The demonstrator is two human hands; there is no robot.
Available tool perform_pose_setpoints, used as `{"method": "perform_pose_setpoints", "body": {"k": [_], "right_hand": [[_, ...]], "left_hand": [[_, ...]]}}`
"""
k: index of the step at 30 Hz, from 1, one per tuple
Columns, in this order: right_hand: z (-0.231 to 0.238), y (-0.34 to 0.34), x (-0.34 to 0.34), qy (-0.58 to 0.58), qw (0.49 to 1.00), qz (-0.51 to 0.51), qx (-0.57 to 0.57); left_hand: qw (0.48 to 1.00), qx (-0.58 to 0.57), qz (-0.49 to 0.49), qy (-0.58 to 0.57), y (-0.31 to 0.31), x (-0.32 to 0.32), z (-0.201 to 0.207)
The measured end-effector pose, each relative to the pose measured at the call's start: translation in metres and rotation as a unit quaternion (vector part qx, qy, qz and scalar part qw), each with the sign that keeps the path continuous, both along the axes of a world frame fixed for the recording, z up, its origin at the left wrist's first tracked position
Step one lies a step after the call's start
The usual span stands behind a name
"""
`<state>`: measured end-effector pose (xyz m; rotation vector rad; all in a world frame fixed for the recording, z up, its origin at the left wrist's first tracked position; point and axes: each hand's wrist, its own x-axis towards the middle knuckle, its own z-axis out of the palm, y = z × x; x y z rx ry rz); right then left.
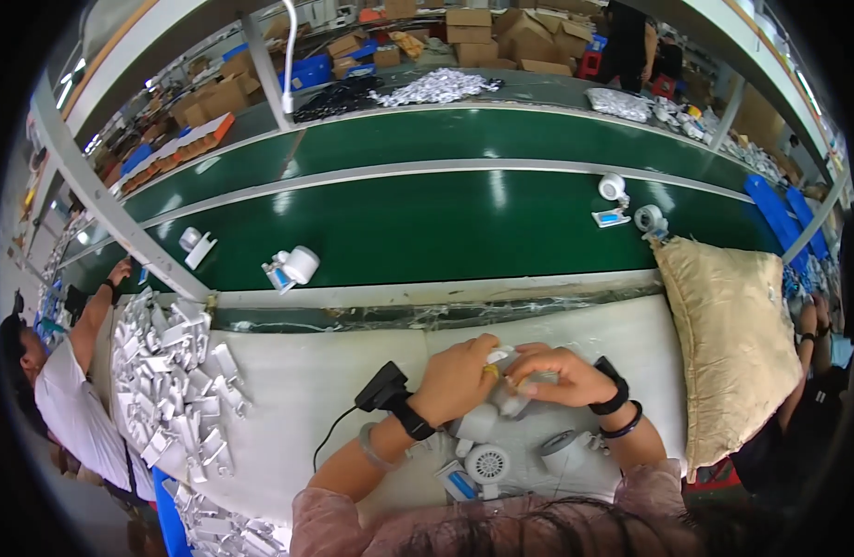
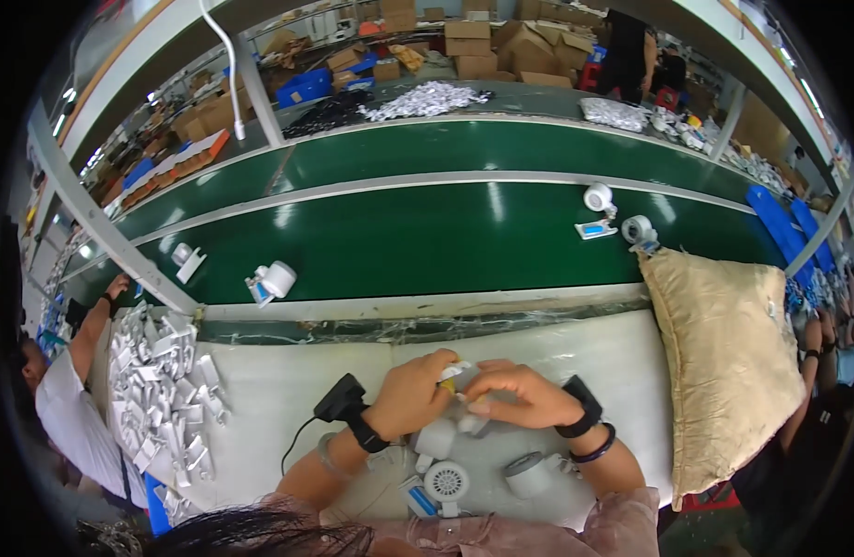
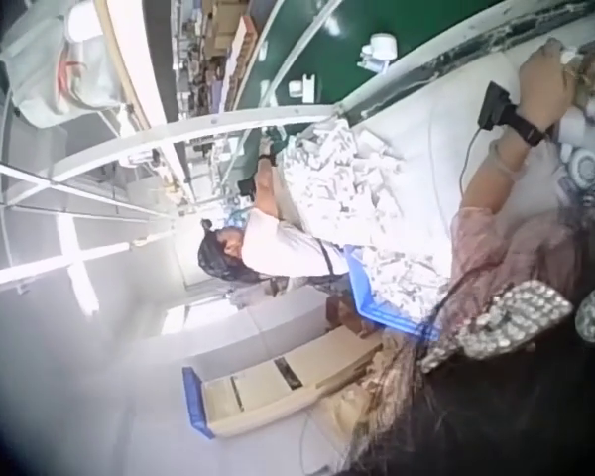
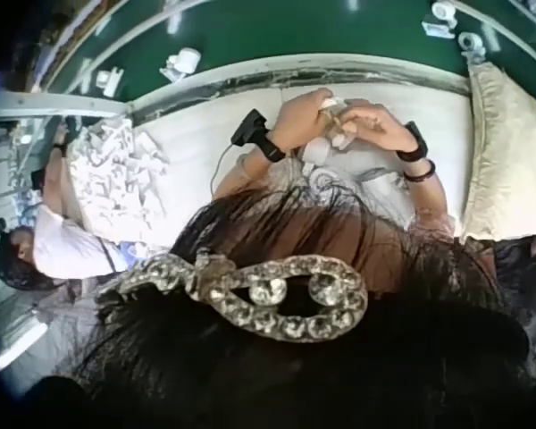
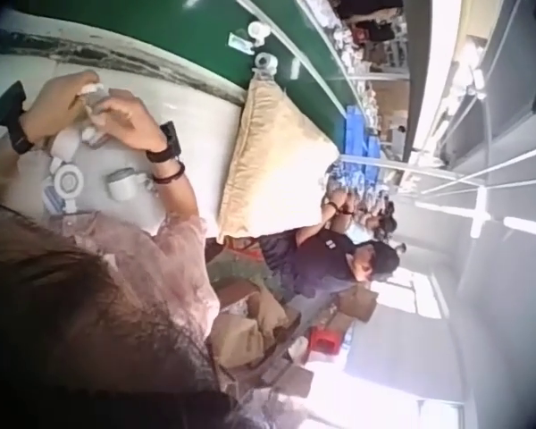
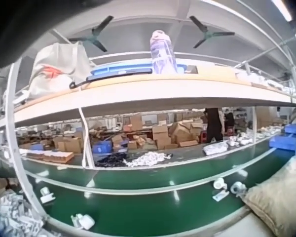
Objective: Assembling and packaging small electronic components at a factory assembly line.
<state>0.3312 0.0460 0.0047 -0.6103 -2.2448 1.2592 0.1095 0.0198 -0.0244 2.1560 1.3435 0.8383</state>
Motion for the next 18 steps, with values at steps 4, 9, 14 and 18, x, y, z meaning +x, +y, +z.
{"method": "perform_pose_setpoints", "body": {"k": [4,9,14,18], "right_hand": [[-0.019,-0.002,-0.004,0.036,0.989,0.042,-0.14],[-0.021,-0.007,-0.007,0.067,0.98,0.073,-0.173],[-0.002,-0.007,-0.002,0.04,0.989,0.02,-0.14],[0.006,-0.01,-0.002,-0.042,0.988,-0.105,0.103]], "left_hand": [[0.989,-0.14,-0.013,-0.046,0.0,-0.003,0.008],[0.979,-0.145,-0.075,-0.119,0.001,-0.009,0.003],[0.896,-0.351,-0.138,-0.236,0.008,-0.019,0.028],[0.872,-0.346,-0.186,-0.291,0.008,-0.017,0.023]]}}
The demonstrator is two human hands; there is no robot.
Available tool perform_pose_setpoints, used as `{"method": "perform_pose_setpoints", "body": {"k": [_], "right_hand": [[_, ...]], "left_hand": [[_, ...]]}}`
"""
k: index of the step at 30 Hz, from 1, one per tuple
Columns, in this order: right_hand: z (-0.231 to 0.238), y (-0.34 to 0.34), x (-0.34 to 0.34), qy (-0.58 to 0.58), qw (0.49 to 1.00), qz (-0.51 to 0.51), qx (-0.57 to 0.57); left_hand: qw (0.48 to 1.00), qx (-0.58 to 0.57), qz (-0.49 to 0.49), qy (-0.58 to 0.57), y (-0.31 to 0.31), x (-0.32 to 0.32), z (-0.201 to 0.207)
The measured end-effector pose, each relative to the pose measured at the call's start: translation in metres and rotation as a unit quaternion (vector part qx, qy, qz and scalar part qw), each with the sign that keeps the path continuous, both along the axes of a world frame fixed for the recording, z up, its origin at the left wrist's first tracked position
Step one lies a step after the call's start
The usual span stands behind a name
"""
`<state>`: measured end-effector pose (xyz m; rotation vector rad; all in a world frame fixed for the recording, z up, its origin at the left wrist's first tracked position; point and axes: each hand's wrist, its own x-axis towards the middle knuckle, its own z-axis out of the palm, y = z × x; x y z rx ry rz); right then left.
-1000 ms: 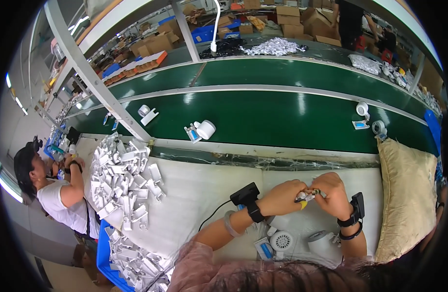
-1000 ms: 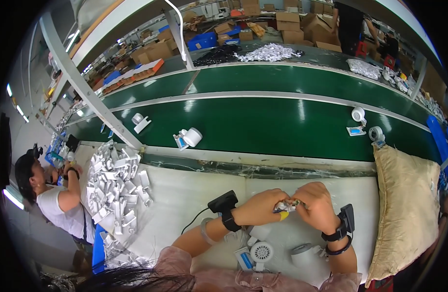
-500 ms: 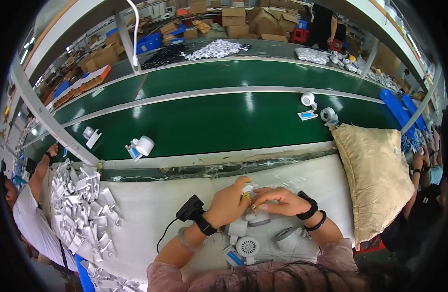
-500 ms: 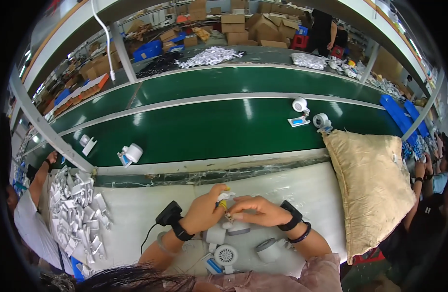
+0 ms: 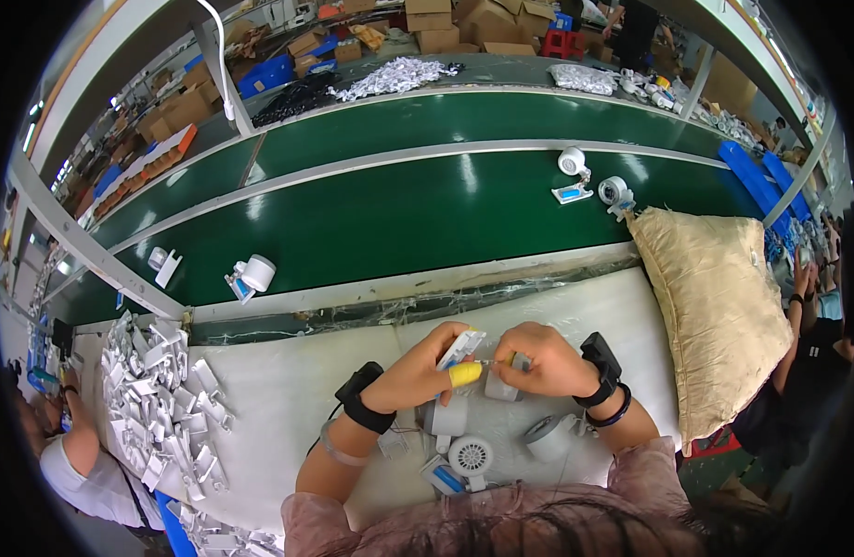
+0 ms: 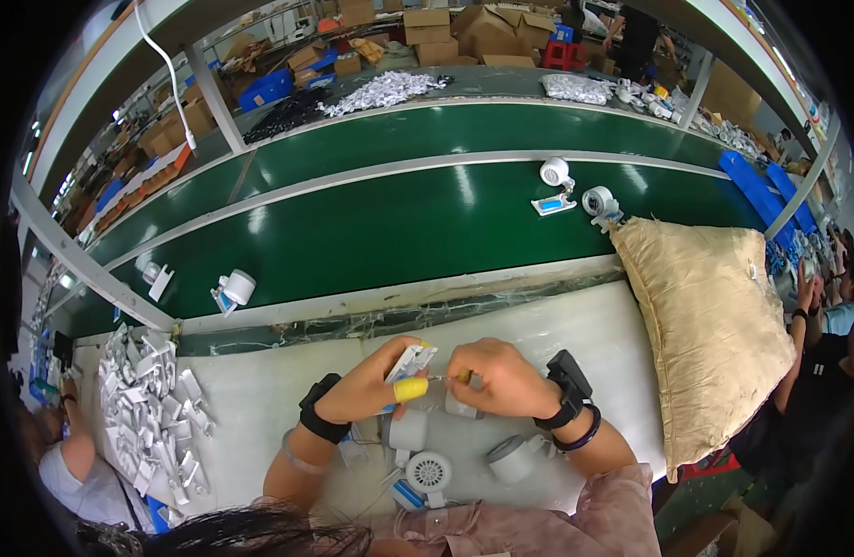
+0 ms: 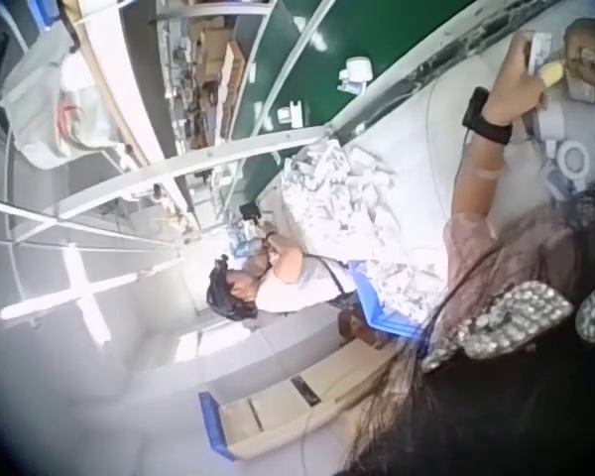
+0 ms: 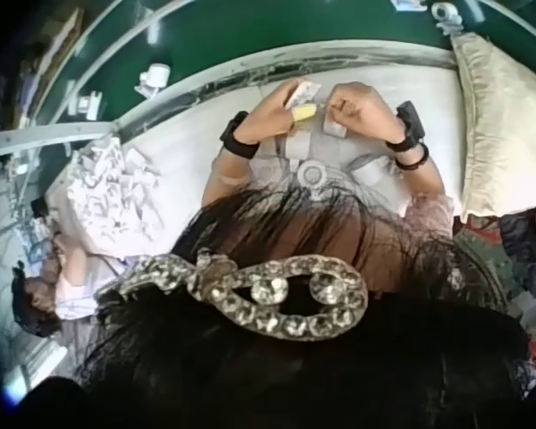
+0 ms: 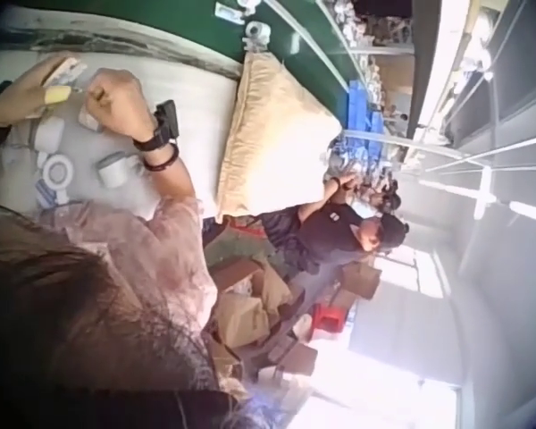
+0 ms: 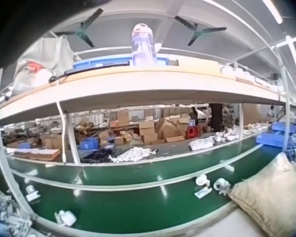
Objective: Assembling and packaging small electronic components at a factory assembly line.
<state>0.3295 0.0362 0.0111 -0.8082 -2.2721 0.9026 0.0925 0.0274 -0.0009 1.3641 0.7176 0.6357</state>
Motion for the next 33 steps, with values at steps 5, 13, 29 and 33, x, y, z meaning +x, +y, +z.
{"method": "perform_pose_setpoints", "body": {"k": [5,13,29,33], "right_hand": [[-0.013,0.004,-0.007,-0.005,0.962,-0.113,0.249],[-0.025,0.001,-0.013,0.06,0.944,-0.136,0.294],[-0.021,-0.001,-0.014,0.066,0.941,-0.104,0.316],[-0.021,-0.001,-0.014,0.063,0.94,-0.11,0.318]], "left_hand": [[0.986,0.012,0.144,-0.084,-0.003,0.021,-0.027],[0.986,-0.029,0.129,-0.1,-0.009,0.024,-0.035],[0.979,0.135,0.146,0.038,-0.019,0.03,-0.016],[0.981,0.131,0.139,0.045,-0.019,0.03,-0.017]]}}
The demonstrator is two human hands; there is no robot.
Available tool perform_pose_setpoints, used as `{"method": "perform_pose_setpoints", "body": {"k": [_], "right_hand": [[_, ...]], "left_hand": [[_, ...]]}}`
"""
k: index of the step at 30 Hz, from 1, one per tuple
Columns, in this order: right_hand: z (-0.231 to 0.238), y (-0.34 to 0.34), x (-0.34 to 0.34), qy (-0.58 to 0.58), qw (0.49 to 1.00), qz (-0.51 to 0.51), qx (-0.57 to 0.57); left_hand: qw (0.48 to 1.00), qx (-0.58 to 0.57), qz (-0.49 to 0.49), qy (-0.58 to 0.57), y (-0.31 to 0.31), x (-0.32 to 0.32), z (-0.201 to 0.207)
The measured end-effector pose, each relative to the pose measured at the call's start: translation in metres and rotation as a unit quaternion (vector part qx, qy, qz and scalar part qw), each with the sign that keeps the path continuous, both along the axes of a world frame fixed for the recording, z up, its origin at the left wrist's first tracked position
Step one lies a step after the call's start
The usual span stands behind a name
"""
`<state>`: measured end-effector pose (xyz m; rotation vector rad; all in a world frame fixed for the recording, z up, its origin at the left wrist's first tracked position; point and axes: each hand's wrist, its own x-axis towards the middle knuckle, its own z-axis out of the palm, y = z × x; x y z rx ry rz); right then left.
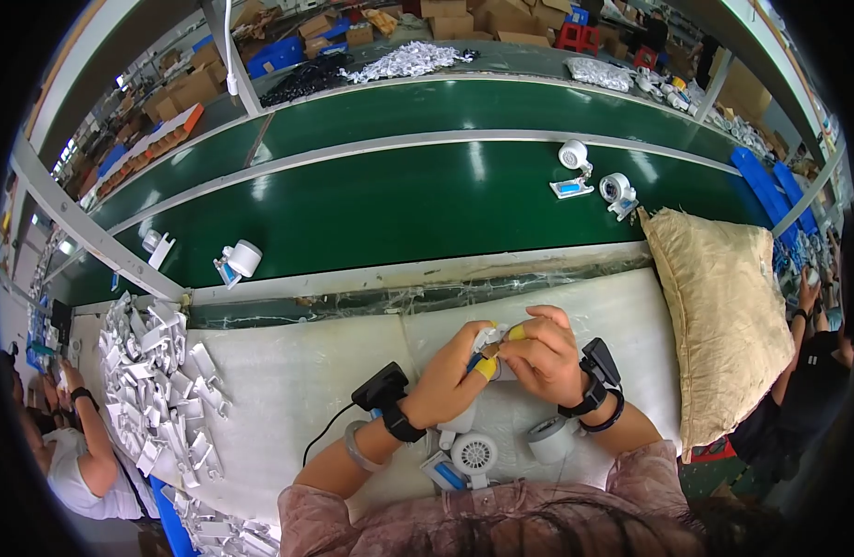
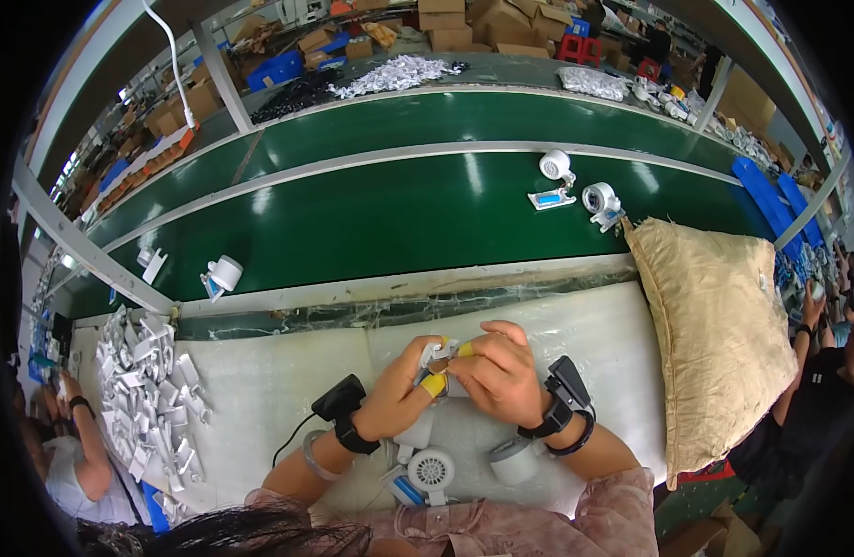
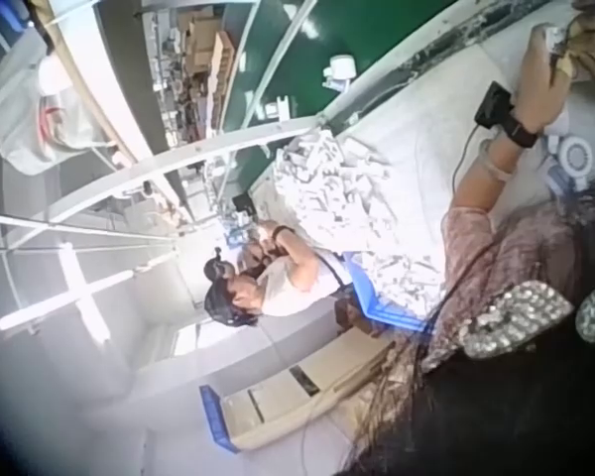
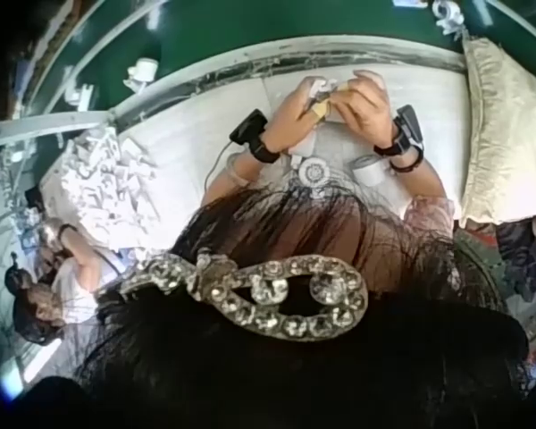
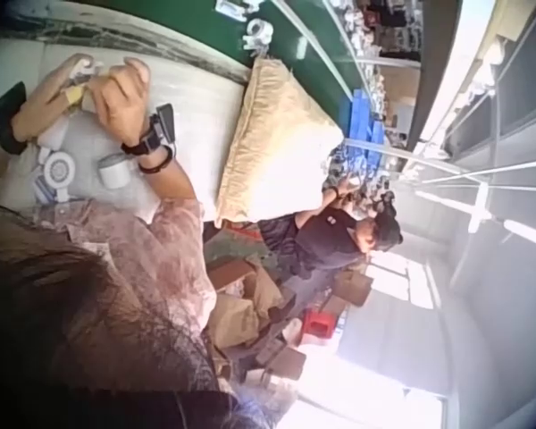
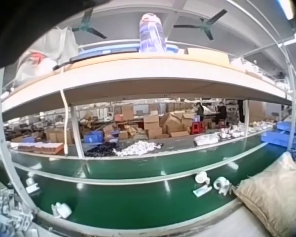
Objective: Assembling and packaging small electronic components at a factory assembly line.
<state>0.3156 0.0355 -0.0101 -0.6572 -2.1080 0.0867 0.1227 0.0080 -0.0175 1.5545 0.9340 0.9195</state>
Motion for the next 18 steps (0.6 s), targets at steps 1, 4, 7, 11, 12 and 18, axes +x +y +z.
{"method": "perform_pose_setpoints", "body": {"k": [1,4,7,11,12,18], "right_hand": [[-0.001,0.0,0.0,0.001,1.0,0.001,0.001],[-0.001,-0.001,0.001,-0.005,1.0,-0.005,-0.001],[-0.001,-0.002,0.001,-0.003,1.0,-0.009,-0.002],[0.001,-0.002,-0.001,-0.006,1.0,-0.007,-0.004],[0.002,-0.003,-0.002,-0.006,1.0,-0.007,-0.002],[0.003,-0.005,-0.002,-0.013,1.0,-0.011,0.001]], "left_hand": [[1.0,0.001,0.001,0.001,0.0,0.0,0.0],[0.999,0.044,0.002,0.007,0.0,0.001,-0.002],[0.999,0.038,0.009,-0.008,-0.002,0.001,-0.006],[0.997,0.079,0.015,-0.005,-0.002,0.001,-0.01],[0.99,0.141,0.021,-0.002,-0.001,0.002,-0.012],[0.98,0.188,0.056,0.046,-0.002,0.005,-0.017]]}}
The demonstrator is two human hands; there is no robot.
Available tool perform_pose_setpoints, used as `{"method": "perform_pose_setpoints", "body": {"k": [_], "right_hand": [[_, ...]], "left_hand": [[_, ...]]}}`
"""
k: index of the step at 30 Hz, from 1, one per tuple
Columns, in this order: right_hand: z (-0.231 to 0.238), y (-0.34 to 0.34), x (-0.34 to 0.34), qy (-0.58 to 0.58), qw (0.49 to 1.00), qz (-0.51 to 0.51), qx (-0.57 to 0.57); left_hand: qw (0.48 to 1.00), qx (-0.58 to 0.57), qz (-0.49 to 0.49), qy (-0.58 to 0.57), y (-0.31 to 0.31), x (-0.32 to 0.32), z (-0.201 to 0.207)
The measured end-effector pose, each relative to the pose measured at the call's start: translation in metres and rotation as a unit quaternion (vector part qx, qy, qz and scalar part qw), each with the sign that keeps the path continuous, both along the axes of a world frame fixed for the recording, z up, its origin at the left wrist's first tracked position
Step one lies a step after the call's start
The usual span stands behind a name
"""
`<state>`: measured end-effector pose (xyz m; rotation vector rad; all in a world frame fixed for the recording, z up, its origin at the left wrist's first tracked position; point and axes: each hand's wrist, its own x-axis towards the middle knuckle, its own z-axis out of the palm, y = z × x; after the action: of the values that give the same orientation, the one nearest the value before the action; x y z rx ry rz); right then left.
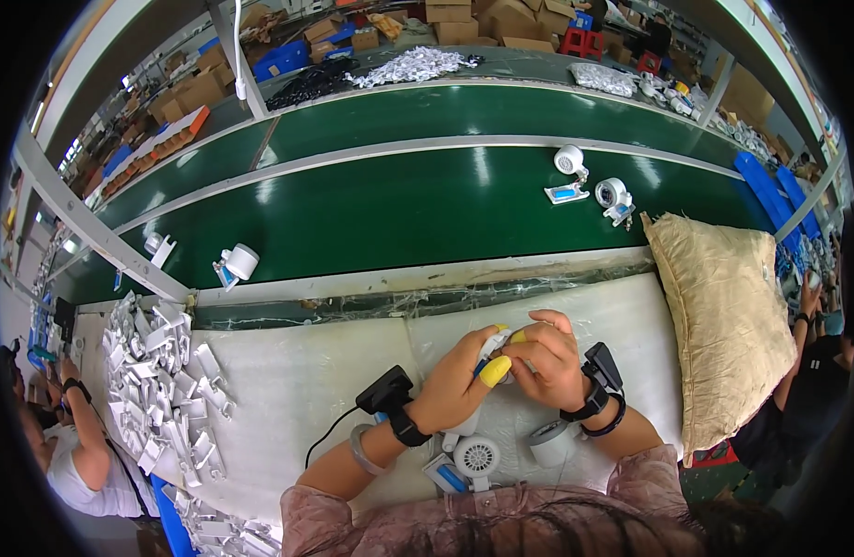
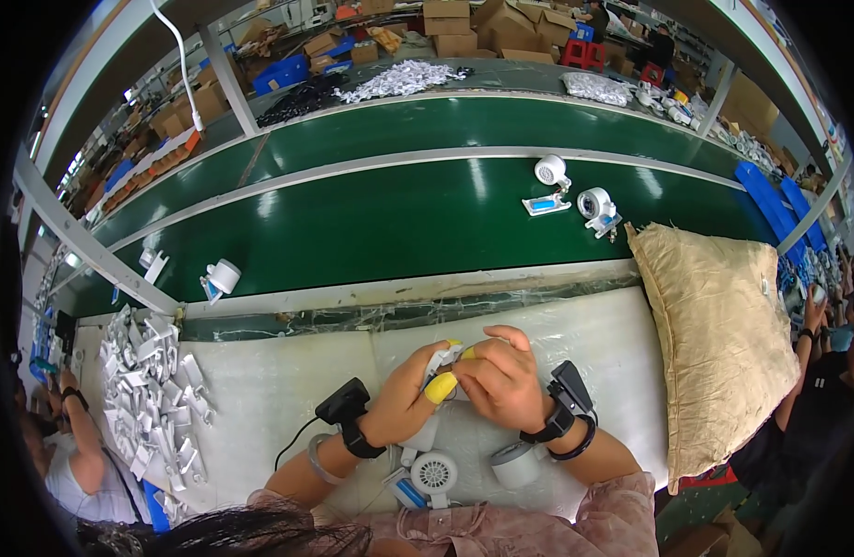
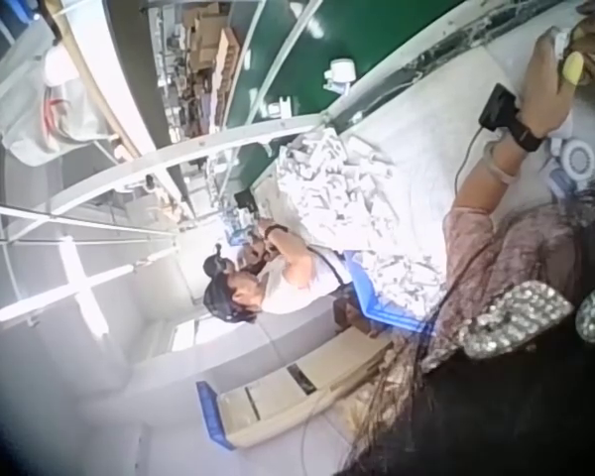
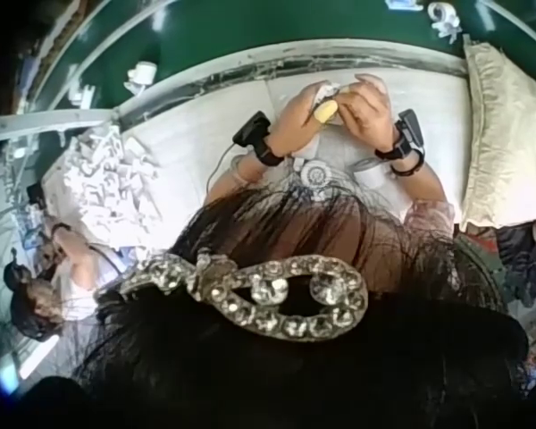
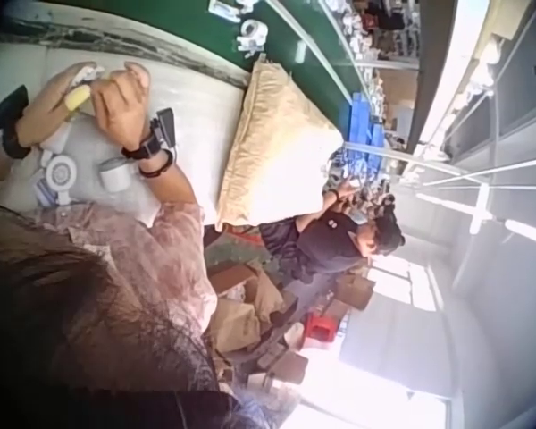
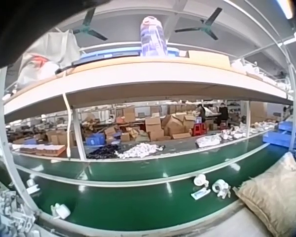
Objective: Assembling and packaging small electronic components at a factory assembly line.
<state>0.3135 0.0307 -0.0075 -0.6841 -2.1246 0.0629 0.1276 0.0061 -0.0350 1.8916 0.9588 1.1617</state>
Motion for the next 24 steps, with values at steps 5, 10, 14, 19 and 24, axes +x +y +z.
{"method": "perform_pose_setpoints", "body": {"k": [5,10,14,19,24], "right_hand": [[-0.003,0.001,0.0,0.005,1.0,0.001,0.0],[0.0,-0.001,-0.001,0.009,1.0,0.004,0.001],[-0.001,0.002,0.0,0.011,1.0,0.009,-0.003],[0.0,0.0,-0.003,0.007,1.0,-0.002,0.011],[0.007,0.006,0.003,-0.029,0.999,-0.018,-0.025]], "left_hand": [[0.996,-0.088,-0.016,-0.015,-0.002,-0.001,0.001],[0.996,-0.08,-0.012,-0.043,-0.003,0.001,-0.003],[0.994,-0.107,-0.004,-0.023,-0.001,0.001,0.002],[0.999,0.036,0.016,-0.001,0.008,0.001,-0.002],[0.965,-0.247,-0.044,-0.075,0.027,-0.014,0.018]]}}
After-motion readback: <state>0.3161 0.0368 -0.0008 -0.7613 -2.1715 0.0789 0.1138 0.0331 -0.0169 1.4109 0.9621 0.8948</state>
